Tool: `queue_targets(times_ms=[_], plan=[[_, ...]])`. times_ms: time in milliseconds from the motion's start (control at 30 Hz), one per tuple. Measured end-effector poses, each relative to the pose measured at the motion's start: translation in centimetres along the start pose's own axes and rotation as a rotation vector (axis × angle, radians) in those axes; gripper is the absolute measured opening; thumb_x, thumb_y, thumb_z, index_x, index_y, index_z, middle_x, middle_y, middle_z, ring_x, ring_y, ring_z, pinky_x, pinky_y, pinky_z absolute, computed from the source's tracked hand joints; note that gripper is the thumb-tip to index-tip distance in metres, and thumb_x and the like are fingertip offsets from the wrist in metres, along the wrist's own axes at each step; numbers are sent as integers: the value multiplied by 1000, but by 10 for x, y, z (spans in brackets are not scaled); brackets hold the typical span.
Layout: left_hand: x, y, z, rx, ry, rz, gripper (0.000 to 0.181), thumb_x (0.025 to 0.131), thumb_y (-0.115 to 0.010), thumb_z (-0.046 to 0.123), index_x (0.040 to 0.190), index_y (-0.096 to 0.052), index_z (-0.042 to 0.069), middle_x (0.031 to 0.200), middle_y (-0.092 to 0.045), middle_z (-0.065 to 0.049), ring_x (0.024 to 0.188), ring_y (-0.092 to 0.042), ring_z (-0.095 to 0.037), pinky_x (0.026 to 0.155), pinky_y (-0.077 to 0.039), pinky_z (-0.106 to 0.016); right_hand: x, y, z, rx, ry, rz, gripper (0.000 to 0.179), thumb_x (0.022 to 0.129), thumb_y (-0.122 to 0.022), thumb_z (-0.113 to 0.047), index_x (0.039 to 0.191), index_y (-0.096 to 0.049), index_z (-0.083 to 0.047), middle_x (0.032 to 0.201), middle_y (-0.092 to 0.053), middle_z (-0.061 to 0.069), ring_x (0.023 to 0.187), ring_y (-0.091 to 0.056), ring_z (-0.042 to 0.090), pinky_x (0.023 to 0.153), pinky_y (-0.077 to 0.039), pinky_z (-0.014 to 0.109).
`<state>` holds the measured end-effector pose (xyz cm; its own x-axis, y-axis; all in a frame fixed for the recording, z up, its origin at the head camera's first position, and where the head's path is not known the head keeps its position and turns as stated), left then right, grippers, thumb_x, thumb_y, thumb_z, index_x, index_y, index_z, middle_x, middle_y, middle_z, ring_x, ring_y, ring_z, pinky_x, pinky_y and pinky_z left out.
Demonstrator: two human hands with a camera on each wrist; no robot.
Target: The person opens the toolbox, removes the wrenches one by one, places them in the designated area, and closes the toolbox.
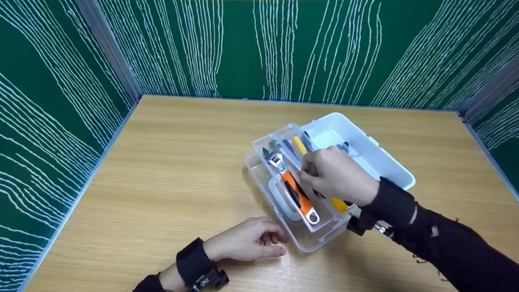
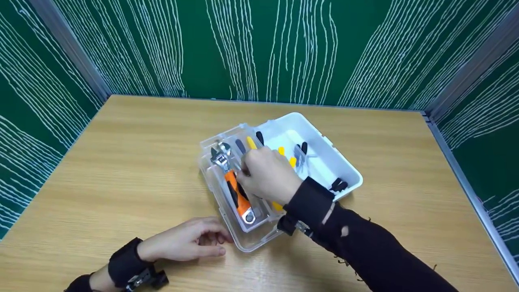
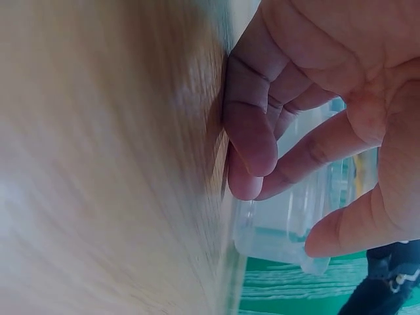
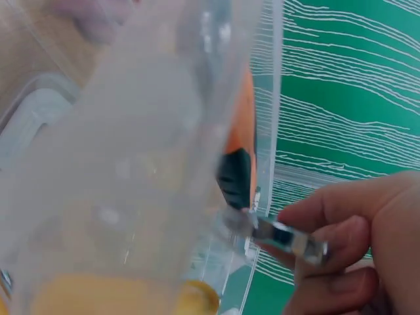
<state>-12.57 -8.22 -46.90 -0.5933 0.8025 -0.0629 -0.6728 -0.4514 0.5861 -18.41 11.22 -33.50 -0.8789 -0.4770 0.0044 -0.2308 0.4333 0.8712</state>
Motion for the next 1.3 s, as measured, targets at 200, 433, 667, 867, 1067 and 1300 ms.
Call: queue_targets(times_ms=[200, 433, 667, 867, 1067, 1300], plan=[[0, 0, 0, -7, 0, -7, 26, 102, -75, 31, 117, -77, 10, 110, -76, -2, 89, -59, 6, 86, -54, -15, 1, -3, 3, -17, -49, -26, 18, 102, -73, -17, 86, -71, -9, 68, -62, 2, 56, -56, 12, 50, -44, 21], [1, 0, 1, -23, 13, -21, 26, 102, -75, 30, 117, -77, 10, 109, -75, 1, 89, -59, 6, 86, -54, -15, 1, -3, 2, -76, -2, 19, 16, 98, -79, -17, 85, -74, -11, 70, -64, 1, 62, -58, 12, 57, -47, 21], [1, 0, 0, -38, 32, -25, 26, 102, -75, 31, 118, -77, 11, 109, -75, 3, 90, -59, 6, 86, -54, -16, -1, -4, 0, -144, 7, 48, 18, 99, -80, -21, 85, -76, -10, 72, -68, 1, 63, -60, 13, 60, -52, 25], [0, -1, 0, -13, 22, -7, 26, 102, -75, 31, 118, -78, 11, 107, -75, 2, 90, -59, 7, 87, -54, -16, 0, -5, -1, -197, 27, 114, 14, 98, -81, -22, 91, -74, -12, 72, -67, 1, 59, -56, 13, 57, -48, 25], [0, -1, 0, -7, 5, -6, 26, 102, -75, 31, 118, -78, 11, 108, -75, 2, 90, -59, 7, 87, -55, -16, -2, -3, -1, -195, 25, 135, 6, 98, -80, -17, 98, -77, -12, 75, -70, 4, 57, -57, 13, 55, -50, 25], [1, 0, -1, -27, 19, -16, 26, 102, -75, 30, 118, -77, 10, 107, -75, 4, 89, -59, 7, 87, -55, -16, 3, -3, -5, -249, -27, 104, 7, 97, -80, -13, 95, -77, -6, 77, -70, 6, 60, -59, 16, 57, -54, 28]])
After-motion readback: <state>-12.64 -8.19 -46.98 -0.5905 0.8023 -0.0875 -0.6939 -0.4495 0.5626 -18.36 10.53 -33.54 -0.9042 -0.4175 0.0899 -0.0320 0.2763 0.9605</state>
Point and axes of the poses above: each hand's wrist, its own x-axis towards the middle knuckle, its own y-axis out of the back of the hand, z = x × y, the point moved 4 cm from there along x, towards the middle knuckle
